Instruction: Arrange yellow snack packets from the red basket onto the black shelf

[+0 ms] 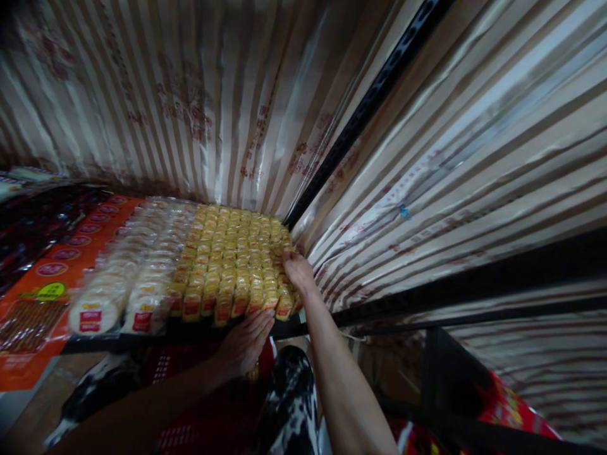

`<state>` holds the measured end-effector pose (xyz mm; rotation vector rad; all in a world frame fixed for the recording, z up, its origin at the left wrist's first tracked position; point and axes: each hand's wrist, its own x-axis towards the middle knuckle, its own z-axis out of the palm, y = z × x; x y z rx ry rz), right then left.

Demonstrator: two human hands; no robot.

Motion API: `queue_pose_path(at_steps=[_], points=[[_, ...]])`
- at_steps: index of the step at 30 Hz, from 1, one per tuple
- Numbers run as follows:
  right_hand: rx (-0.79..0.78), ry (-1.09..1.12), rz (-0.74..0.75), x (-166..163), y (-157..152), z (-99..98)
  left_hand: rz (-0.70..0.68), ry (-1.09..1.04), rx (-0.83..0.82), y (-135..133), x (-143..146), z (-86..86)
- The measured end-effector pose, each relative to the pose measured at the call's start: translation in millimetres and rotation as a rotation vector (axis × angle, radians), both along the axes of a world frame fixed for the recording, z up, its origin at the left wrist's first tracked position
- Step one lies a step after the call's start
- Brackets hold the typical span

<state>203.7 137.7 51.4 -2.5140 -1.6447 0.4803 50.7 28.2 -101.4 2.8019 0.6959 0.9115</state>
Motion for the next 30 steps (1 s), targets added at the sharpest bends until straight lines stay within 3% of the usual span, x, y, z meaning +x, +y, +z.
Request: queue_pose_path(at_steps=[9,14,17,21,25,30], points=[[0.124,-0.074,0.098,-4.6,-8.6,3.3,-0.01,-0.011,0.018,-0.1,-1.5,-1.6],[0.414,-0.028,0.031,-7.2,-56.1,-1.4,-0.003,-0.046,-0.011,0.2,1.3,-3.7],[0.515,-0.026,0.108,-5.8,-90.9,-15.6,-0.01,-0.032,-0.055,0.2,3.3,-4.7],[0.508,-0.115,0.192,-4.7,-114.0,-32.3,0.004,-0.004,-0.045,0.1,2.8,-3.4],[0.422,-0.183,0.219,-8.8,-108.4,-36.0,-0.002,0.01,-0.03,0.3,1.2,-2.5],[0.405,-0.107,0.237,-9.7,-99.5,-38.8,-0.011,0.015,-0.04,0.0,1.4,-3.0]])
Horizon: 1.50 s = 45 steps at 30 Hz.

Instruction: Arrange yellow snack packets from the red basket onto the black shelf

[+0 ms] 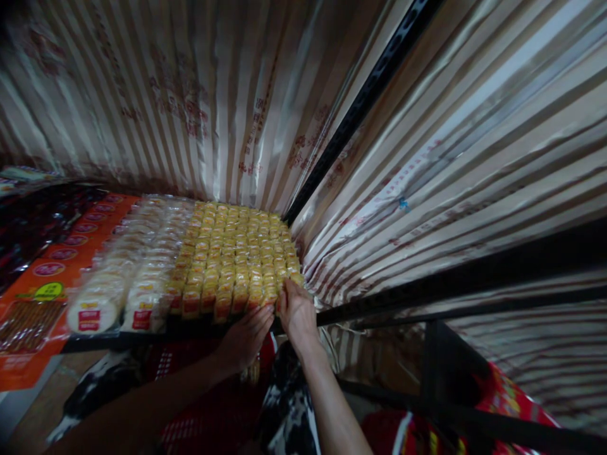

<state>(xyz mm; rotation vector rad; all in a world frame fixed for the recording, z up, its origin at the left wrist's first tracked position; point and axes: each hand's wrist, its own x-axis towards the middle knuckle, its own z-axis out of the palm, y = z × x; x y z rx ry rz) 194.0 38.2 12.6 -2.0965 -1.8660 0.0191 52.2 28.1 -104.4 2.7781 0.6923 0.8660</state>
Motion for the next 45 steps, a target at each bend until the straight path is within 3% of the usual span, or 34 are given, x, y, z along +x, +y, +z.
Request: queue_pose_path(at_steps=[9,15,21,32,36,45], points=[[0.336,0.413,-0.188,-11.0,-13.3,-4.8,0.026,0.04,0.05,-0.4,0.2,-0.3],[0.293,0.586,-0.336,-13.7,-21.6,-19.0,0.022,0.052,0.077,-0.7,0.0,-3.0],[0.223,0.693,-0.482,1.9,0.3,-34.9,0.004,0.051,0.094,0.4,-1.5,-1.4],[0.263,0.677,-0.516,12.8,18.5,-42.5,-0.013,0.05,0.096,-1.2,-2.4,0.5],[0.277,0.708,-0.602,26.2,35.4,-43.6,-0.003,0.079,0.099,-2.2,-4.2,2.9],[0.386,1.202,-0.662,32.7,56.7,-45.1,0.025,0.183,0.121,-4.9,-5.7,7.5]])
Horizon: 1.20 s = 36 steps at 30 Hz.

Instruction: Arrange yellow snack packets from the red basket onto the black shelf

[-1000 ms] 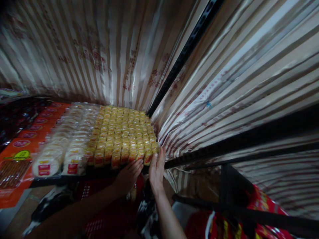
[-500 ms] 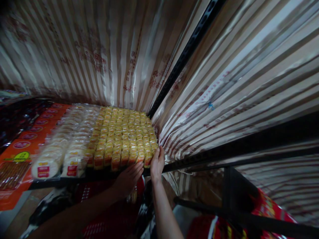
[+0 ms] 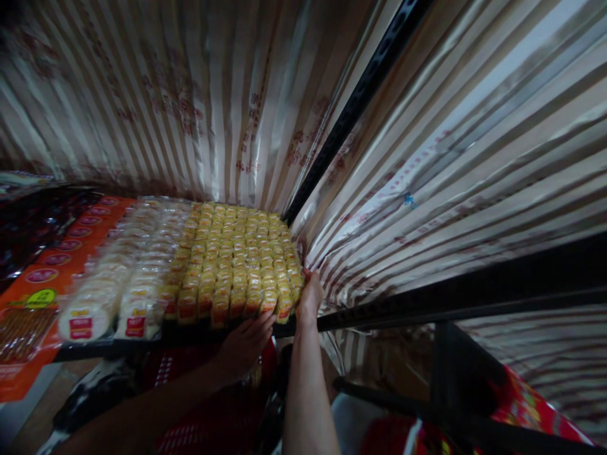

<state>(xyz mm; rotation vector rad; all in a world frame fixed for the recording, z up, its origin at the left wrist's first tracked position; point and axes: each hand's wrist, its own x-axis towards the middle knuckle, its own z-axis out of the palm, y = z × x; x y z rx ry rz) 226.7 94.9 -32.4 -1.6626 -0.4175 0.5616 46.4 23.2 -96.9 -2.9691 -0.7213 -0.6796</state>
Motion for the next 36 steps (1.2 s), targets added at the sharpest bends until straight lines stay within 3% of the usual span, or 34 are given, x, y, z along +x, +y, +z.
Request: queue_pose_path(at_steps=[11,17,23,28,36], points=[[0.108,0.059,0.15,-2.1,-1.3,-6.5,0.035,-0.068,0.06,-0.1,6.0,-5.6],[0.173,0.158,0.137,-3.8,-0.8,-7.8,-0.118,-0.12,0.043,1.9,6.7,-4.7],[0.196,0.194,0.127,-4.4,-0.4,-12.0,-0.158,-0.06,0.049,-4.1,14.6,1.1],[0.247,0.254,0.107,-6.1,3.9,-10.5,-0.012,-0.047,0.083,-6.3,22.3,1.2],[0.266,0.264,0.154,-4.2,6.1,-14.6,-0.011,-0.01,0.079,0.7,22.7,-1.0]])
